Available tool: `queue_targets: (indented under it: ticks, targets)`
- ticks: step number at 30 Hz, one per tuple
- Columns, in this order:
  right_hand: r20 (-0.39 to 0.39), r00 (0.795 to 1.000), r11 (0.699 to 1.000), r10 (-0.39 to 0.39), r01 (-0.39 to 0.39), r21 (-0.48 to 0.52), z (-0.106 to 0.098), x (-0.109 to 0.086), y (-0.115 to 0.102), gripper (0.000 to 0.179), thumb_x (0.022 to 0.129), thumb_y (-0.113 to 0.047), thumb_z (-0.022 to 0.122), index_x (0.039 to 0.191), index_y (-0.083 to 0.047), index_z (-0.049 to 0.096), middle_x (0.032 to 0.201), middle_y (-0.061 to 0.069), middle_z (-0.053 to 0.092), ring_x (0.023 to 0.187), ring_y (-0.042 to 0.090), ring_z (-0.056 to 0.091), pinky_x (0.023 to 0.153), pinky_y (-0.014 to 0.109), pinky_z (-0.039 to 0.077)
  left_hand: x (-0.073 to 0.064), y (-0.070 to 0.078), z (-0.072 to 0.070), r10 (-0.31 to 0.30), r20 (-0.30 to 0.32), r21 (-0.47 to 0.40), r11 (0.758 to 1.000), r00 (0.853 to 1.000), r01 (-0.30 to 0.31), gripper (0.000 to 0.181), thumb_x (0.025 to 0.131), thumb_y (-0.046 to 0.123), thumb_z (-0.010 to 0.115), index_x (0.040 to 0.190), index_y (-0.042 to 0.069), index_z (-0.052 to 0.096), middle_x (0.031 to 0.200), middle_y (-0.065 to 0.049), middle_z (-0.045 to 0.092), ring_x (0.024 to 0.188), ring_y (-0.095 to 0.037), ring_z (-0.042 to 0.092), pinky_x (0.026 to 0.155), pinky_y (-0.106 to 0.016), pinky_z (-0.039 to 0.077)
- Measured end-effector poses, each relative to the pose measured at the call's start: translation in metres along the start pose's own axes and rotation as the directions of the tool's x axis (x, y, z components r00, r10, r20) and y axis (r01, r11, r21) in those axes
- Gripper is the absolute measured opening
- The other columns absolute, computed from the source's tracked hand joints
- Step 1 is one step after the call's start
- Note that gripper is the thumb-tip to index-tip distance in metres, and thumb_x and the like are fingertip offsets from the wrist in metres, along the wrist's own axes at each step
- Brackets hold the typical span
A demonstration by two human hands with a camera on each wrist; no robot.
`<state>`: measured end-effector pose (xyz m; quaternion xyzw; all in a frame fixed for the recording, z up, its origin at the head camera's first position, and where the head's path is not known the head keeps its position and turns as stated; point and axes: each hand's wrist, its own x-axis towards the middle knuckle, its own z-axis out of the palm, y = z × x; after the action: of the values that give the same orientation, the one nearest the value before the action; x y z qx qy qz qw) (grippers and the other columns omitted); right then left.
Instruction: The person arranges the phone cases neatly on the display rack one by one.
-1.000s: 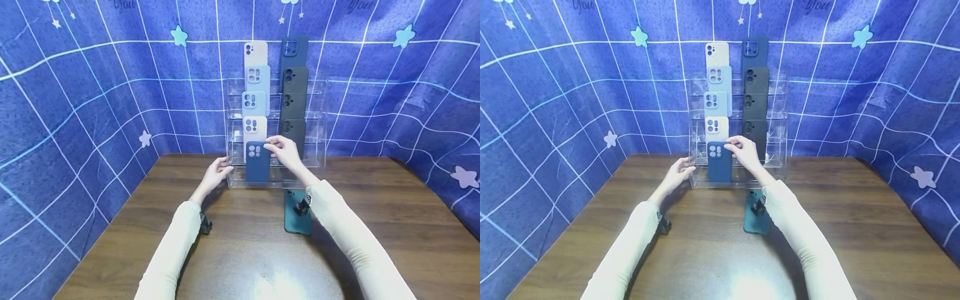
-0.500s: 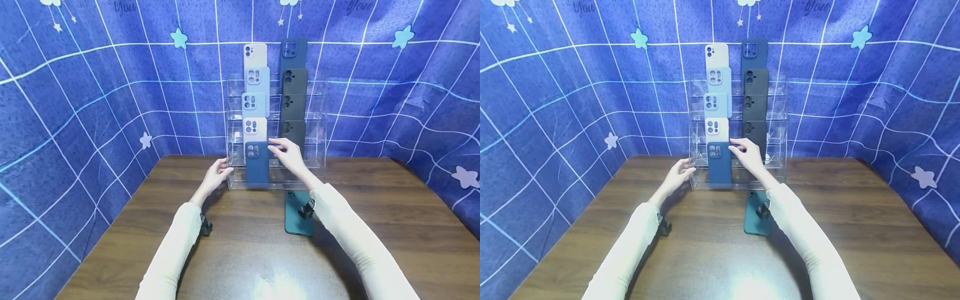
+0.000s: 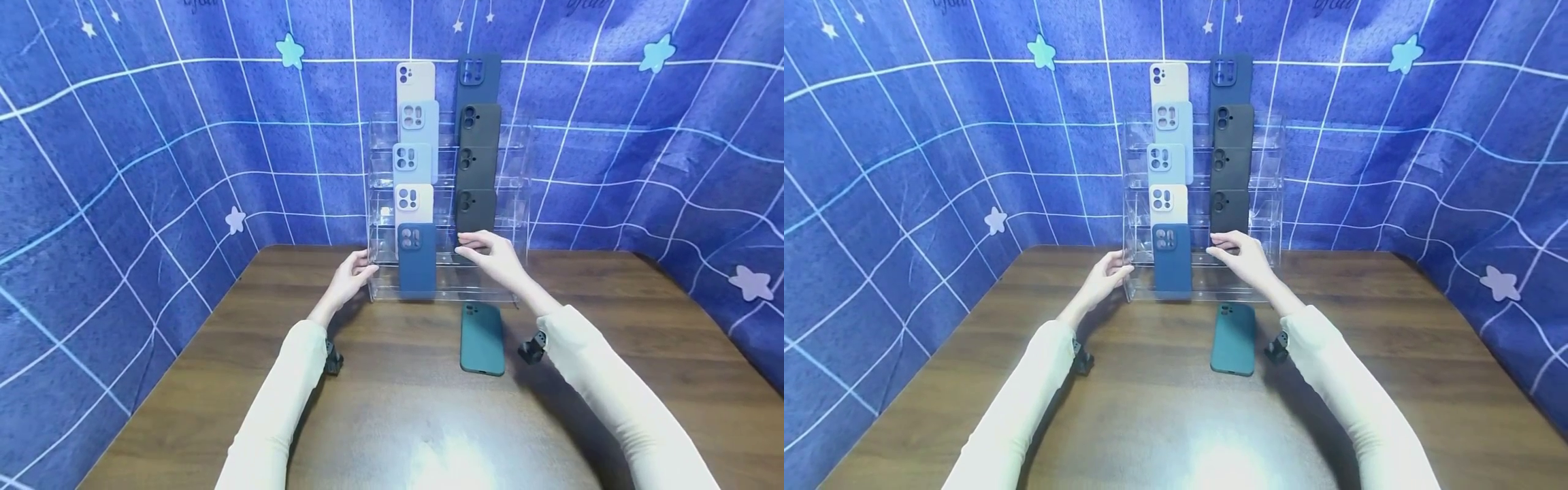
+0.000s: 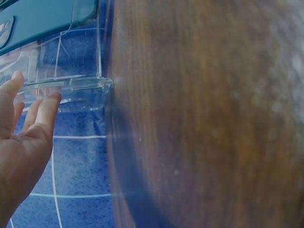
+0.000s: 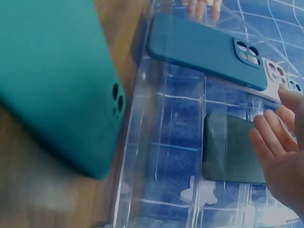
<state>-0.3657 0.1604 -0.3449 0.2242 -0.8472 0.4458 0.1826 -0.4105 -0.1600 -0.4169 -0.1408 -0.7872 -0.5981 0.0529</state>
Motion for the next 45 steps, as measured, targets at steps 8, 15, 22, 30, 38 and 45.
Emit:
queue_targets:
  ticks: [8,15,22,30,38,45]
  targets:
    - [0.099,0.995,1.0,-0.021,0.022,-0.008,-0.004,-0.023,0.006,0.038,0.085,-0.024,0.07,0.116,-0.003,0.065,0.111,0.013,0.068,0.1,0.027,0.066,0.086,0.039,0.054,0.0,-0.002,0.0,-0.004,0.003,0.014,1.0,1.0,0.004,0.053,0.092,0.019,0.061,0.138,0.003,0.041,0.125,-0.025,0.055,0.112,-0.034,0.057,0.093,-0.041,0.051]
    - [0.144,0.99,1.0,0.001,0.0,-0.007,-0.004,-0.041,0.016,0.036,0.085,-0.017,0.069,0.117,0.001,0.063,0.115,0.017,0.066,0.102,0.031,0.065,0.087,0.044,0.053,0.001,-0.003,0.0,0.017,-0.002,0.029,0.999,1.0,-0.017,0.051,0.092,0.019,0.061,0.136,0.003,0.042,0.121,-0.024,0.058,0.107,-0.031,0.06,0.089,-0.036,0.053]
    - [0.189,0.981,0.998,0.049,-0.041,-0.048,-0.012,-0.059,0.027,0.034,0.088,-0.02,0.067,0.116,-0.002,0.064,0.113,0.016,0.067,0.102,0.03,0.065,0.091,0.044,0.051,0.001,-0.002,-0.001,0.023,-0.002,0.039,0.999,1.0,-0.023,0.05,0.092,0.017,0.061,0.136,0.002,0.042,0.121,-0.024,0.058,0.109,-0.033,0.059,0.091,-0.039,0.052]
    - [0.229,0.965,0.99,0.126,-0.107,-0.094,-0.026,-0.069,0.048,0.039,0.087,-0.036,0.065,0.114,-0.008,0.066,0.11,0.008,0.069,0.097,0.021,0.066,0.083,0.032,0.053,0.002,-0.001,-0.003,0.026,-0.006,0.067,0.997,1.0,-0.026,0.051,0.092,0.02,0.061,0.136,0.004,0.042,0.12,-0.023,0.058,0.111,-0.033,0.059,0.093,-0.041,0.05]
    - [0.318,0.93,0.983,0.185,-0.17,-0.073,-0.032,-0.074,0.06,0.046,0.088,-0.037,0.064,0.121,-0.006,0.062,0.119,0.01,0.066,0.111,0.025,0.06,0.095,0.041,0.048,0.001,-0.002,-0.001,0.042,-0.001,0.067,0.997,0.999,-0.041,0.052,0.092,0.019,0.061,0.137,0.002,0.042,0.121,-0.024,0.058,0.11,-0.034,0.059,0.095,-0.042,0.049]
    - [0.41,0.894,0.983,0.179,-0.15,-0.101,-0.026,-0.078,0.07,0.048,0.088,-0.034,0.064,0.125,-0.003,0.059,0.123,0.012,0.063,0.12,0.03,0.054,0.101,0.046,0.043,0.001,-0.005,0.0,0.046,0.001,0.055,0.997,0.999,-0.046,0.051,0.092,0.018,0.061,0.136,0.002,0.042,0.121,-0.025,0.058,0.11,-0.035,0.059,0.094,-0.04,0.05]
